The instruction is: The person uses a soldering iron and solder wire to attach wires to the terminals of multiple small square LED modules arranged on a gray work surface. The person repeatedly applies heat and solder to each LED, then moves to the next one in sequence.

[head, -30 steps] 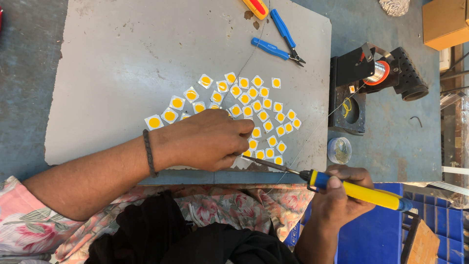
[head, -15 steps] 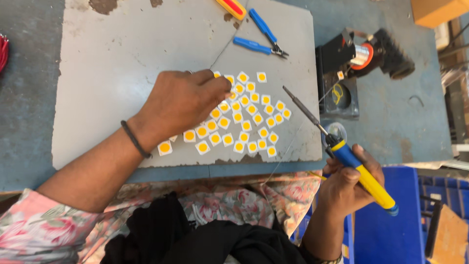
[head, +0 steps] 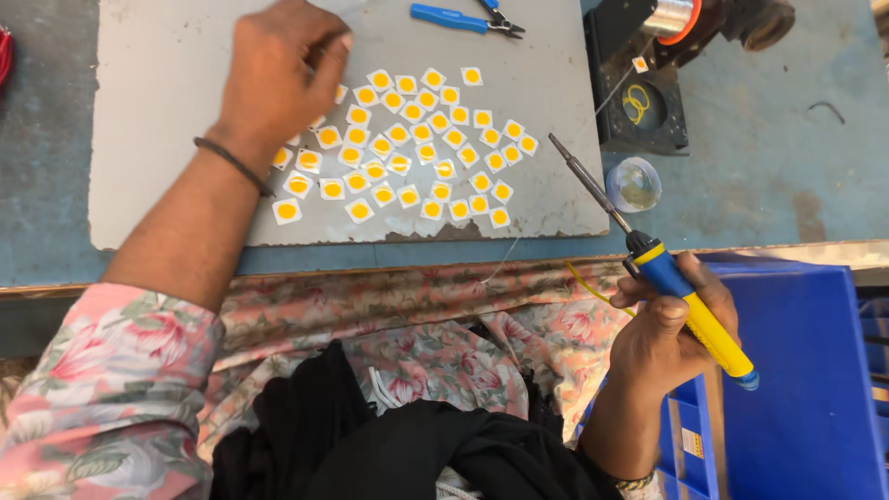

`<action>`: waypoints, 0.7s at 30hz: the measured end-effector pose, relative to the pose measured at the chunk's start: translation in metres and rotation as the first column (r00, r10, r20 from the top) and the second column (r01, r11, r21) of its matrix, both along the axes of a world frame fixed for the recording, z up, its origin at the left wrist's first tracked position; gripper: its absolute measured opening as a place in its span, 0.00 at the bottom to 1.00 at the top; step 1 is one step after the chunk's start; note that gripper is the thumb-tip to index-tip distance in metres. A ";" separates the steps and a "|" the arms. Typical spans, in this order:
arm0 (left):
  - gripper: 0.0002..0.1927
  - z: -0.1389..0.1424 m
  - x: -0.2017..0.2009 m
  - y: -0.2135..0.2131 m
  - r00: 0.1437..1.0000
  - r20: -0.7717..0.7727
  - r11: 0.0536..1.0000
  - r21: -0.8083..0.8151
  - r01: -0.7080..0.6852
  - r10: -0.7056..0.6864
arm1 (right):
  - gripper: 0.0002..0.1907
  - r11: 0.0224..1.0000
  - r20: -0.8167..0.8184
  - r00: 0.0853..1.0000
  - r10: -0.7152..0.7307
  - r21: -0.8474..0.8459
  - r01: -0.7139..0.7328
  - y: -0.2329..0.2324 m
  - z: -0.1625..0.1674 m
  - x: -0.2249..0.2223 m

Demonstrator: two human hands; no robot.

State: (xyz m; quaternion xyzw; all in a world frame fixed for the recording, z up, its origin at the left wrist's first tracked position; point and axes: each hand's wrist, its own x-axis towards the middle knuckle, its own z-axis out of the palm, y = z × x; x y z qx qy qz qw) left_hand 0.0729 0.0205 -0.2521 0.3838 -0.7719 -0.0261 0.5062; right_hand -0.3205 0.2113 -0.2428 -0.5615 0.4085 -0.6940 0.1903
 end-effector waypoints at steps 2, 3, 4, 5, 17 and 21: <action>0.01 0.004 0.003 -0.001 0.995 0.056 0.997 -0.016 -0.082 0.082 | 0.32 0.998 0.019 0.999 0.047 -0.037 -0.047 0.001 0.000 -0.001; 0.01 0.006 0.005 0.000 0.988 0.087 0.991 -0.030 -0.127 0.129 | 0.32 0.996 0.026 0.997 0.071 -0.052 -0.070 -0.001 0.001 -0.002; 0.01 0.008 0.006 0.001 0.979 0.109 0.984 -0.046 -0.170 0.174 | 0.33 0.993 0.033 0.995 0.096 -0.067 -0.093 -0.004 0.002 -0.002; 0.01 0.011 0.006 0.003 0.968 0.130 0.976 -0.062 -0.210 0.216 | 0.33 0.991 0.035 0.993 0.113 -0.075 -0.110 -0.007 0.005 -0.003; 0.02 0.016 0.010 0.007 0.902 0.263 0.940 -0.093 -0.329 0.342 | 0.24 0.940 0.026 0.944 0.329 -0.100 -0.325 -0.072 0.010 -0.052; 0.02 0.014 0.013 0.006 0.889 0.301 0.938 -0.080 -0.336 0.344 | 0.25 0.945 0.119 0.938 0.326 -0.085 -0.317 -0.073 0.004 -0.069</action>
